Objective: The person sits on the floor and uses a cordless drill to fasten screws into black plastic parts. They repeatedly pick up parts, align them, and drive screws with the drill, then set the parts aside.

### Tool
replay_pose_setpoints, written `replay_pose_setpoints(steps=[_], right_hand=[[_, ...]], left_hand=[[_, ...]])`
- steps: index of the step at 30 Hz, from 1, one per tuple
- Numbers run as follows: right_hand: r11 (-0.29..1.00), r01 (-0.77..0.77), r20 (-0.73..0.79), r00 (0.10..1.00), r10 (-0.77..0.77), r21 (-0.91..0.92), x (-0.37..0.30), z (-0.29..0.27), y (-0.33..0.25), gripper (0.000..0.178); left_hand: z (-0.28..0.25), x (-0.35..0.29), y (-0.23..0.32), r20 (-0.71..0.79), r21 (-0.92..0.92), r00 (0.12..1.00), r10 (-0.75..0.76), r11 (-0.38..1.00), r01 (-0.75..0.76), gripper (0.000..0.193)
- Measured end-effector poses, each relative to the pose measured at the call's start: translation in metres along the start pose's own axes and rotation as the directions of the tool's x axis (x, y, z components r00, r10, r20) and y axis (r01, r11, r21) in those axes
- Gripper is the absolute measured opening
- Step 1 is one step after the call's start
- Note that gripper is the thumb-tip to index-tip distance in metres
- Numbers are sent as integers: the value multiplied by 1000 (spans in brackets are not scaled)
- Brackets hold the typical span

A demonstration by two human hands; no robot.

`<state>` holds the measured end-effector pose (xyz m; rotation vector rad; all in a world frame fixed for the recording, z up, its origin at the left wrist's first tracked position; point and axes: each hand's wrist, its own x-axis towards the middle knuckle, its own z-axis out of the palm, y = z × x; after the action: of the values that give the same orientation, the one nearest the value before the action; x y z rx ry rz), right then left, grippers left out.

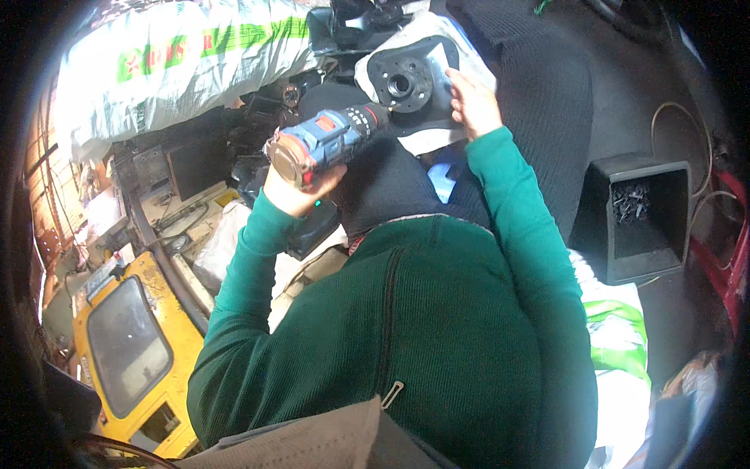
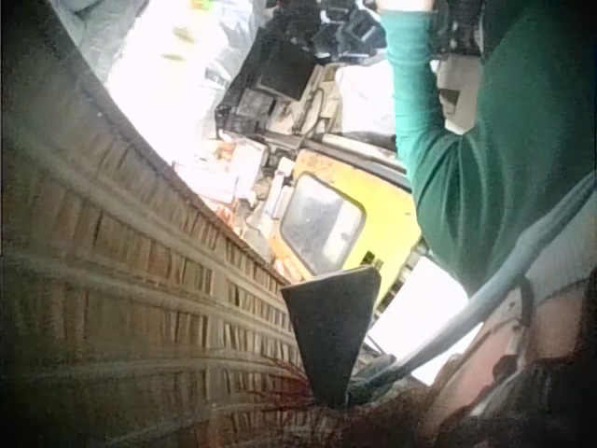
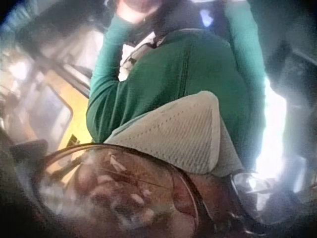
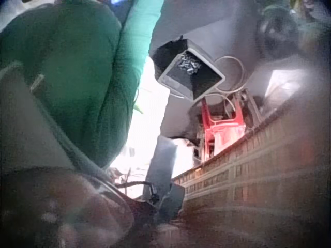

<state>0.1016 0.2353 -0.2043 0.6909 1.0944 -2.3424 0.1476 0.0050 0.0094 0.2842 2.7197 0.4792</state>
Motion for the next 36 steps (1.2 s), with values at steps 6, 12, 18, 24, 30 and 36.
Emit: replay_pose_setpoints(steps=[6, 12, 18, 24, 30, 36], right_hand=[[929, -98, 306, 952, -17, 357, -35, 1, -15, 33], [822, -233, 432, 902, -18, 520, -36, 10, -14, 20], [804, -269, 469, 883, -14, 530, -35, 12, -14, 13], [812, -253, 436, 900, -2, 525, -38, 18, -16, 13], [839, -243, 380, 924, 48, 486, -37, 17, -13, 16], [824, -308, 404, 909, 107, 476, -28, 15, -5, 12]], left_hand=[[2, -20, 28, -161, -210, 976, 148, 961, -180, 48], [13, -15, 30, -75, -327, 989, 125, 934, -142, 73], [13, -6, 33, -66, -186, 981, 184, 963, -193, 73], [9, 2, 35, -74, -86, 965, 253, 962, -259, 72], [7, 7, 38, -4, -303, 991, 134, 944, -128, 64], [8, 8, 29, 152, -272, 978, 146, 957, -101, 81]])
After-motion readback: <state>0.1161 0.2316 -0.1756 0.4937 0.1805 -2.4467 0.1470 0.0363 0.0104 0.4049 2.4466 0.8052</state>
